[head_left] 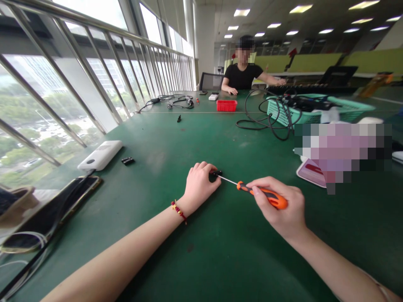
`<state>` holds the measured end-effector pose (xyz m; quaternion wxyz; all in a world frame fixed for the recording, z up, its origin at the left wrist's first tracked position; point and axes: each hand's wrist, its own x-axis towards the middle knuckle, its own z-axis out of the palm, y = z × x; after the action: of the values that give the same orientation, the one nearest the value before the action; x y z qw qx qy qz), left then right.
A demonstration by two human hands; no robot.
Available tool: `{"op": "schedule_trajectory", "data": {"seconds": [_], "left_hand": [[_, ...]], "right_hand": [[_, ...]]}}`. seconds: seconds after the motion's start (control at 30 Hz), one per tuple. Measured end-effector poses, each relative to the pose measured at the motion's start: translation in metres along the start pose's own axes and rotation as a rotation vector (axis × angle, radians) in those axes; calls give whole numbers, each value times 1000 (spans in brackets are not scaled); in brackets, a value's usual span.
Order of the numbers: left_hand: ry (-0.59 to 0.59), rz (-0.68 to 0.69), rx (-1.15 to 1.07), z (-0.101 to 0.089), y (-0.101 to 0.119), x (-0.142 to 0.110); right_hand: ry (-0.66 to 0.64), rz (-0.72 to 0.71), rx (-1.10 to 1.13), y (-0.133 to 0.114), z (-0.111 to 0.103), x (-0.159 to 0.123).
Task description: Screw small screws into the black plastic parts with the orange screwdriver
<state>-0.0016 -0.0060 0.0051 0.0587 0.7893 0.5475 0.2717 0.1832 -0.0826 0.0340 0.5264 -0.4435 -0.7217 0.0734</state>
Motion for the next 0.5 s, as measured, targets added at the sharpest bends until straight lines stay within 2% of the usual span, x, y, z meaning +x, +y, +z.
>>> {"op": "schedule_trajectory", "data": {"seconds": [0.1,0.23,0.5], "left_hand": [[-5,-19,-13,-1,0,0],[2,-69,8,-9,-6,-1],[20,-279,194,-44,-60,4]], "right_hand": [[97,73,-43,5,-4,1],[139,103,-80,14,-9,4],[113,134,-56,22,-10,4]]}}
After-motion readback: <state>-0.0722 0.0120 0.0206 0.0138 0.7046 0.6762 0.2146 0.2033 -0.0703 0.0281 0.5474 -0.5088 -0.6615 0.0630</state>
